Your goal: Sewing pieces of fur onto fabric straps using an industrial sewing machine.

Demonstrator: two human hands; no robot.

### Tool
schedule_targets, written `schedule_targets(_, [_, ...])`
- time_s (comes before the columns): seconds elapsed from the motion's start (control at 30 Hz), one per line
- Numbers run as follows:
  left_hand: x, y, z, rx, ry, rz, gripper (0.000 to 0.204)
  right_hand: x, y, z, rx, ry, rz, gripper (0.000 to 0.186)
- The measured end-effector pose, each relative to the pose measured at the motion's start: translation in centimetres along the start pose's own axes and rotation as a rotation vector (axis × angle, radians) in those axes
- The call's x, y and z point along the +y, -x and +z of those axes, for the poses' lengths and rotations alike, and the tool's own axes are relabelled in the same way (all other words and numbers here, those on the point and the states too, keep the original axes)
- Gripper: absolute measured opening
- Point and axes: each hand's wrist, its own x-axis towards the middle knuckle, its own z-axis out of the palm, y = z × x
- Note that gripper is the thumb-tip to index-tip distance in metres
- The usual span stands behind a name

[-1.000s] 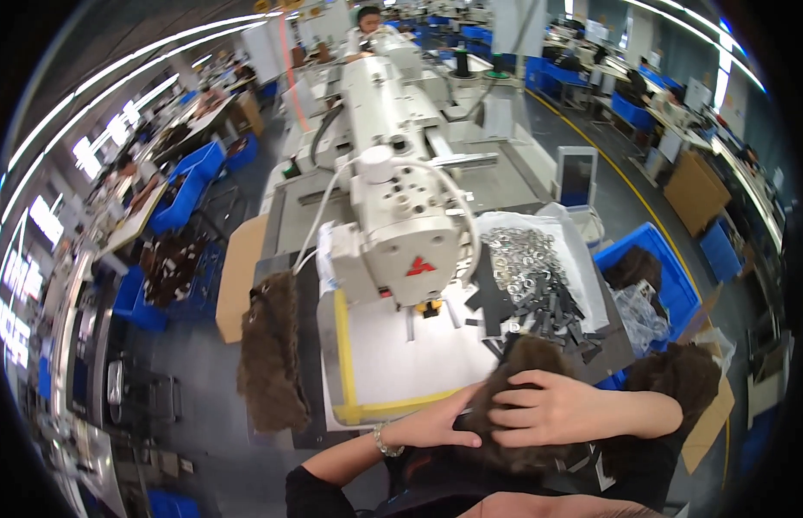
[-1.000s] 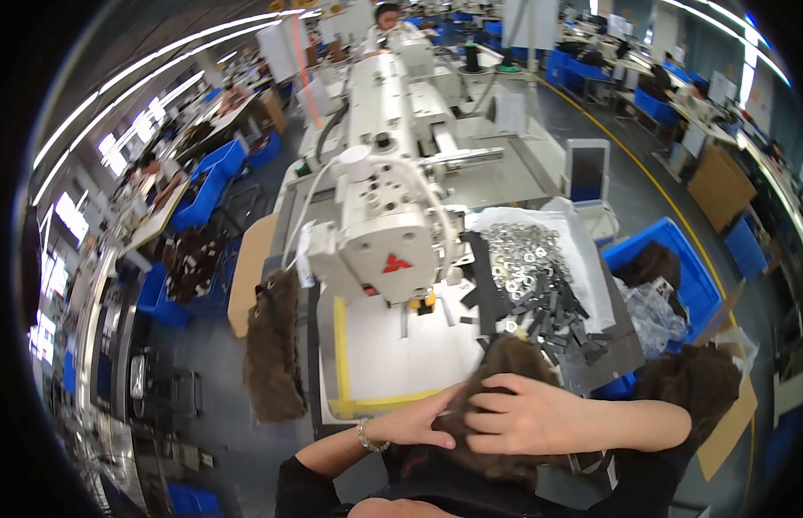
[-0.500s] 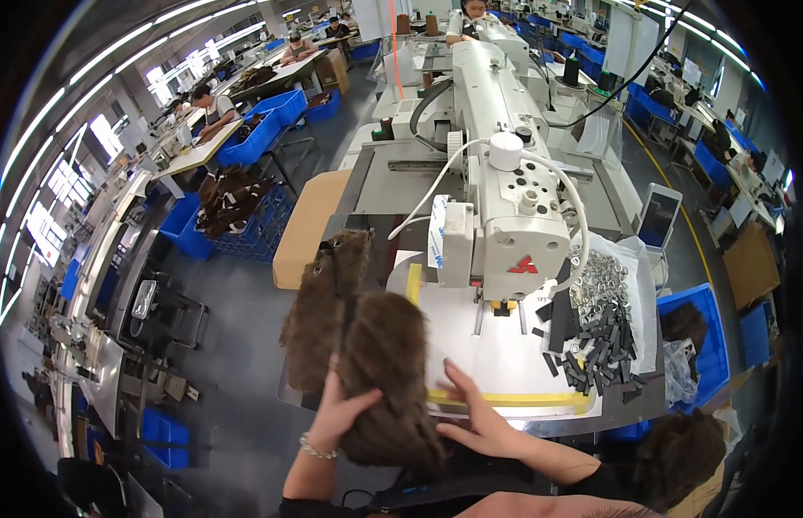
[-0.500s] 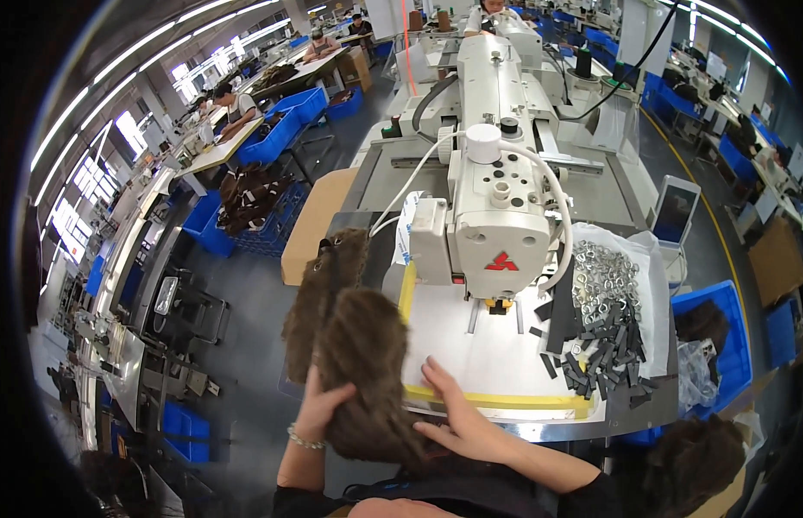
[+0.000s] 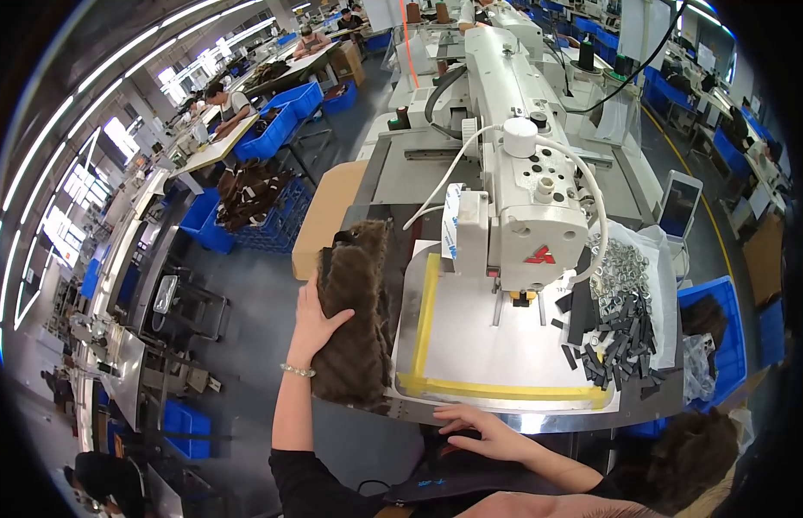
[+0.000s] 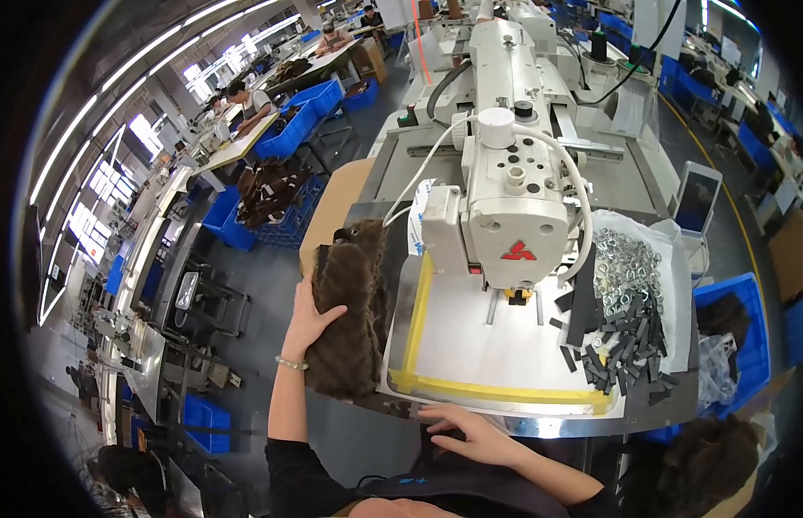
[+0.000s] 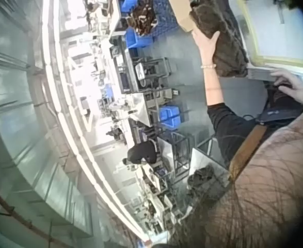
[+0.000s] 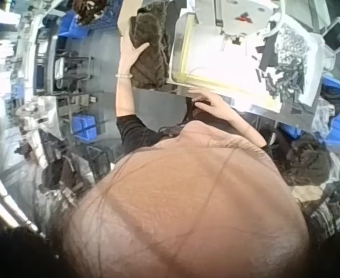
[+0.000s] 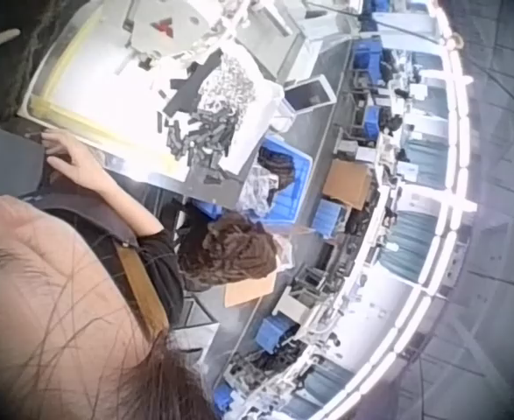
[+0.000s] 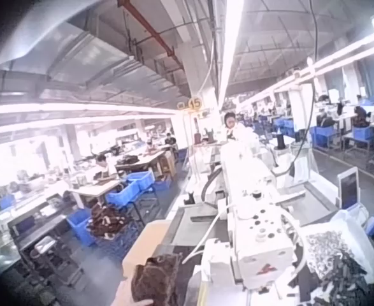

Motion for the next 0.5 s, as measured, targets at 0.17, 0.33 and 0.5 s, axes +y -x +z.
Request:
schedule_targets(0.17, [3.4, -2.0, -1.2, 0.078, -0.567, 0.214, 0.085, 0.9, 0.9, -0.2, 0.047, -0.037, -0.023, 0.044])
schedule_targets(0.33, [3.4, -3.8, -0.5, 0.02, -0.624, 0.157, 0.058, 0.6, 1.1, 0.1, 0.034, 0.036, -0.031, 0.043])
schedule_targets(0.5, [7.2, -3.0, -0.6, -0.164, -0.1, 0.108, 0.021, 0.4, 1.6, -0.7, 0.114, 0.056, -0.046, 0.039])
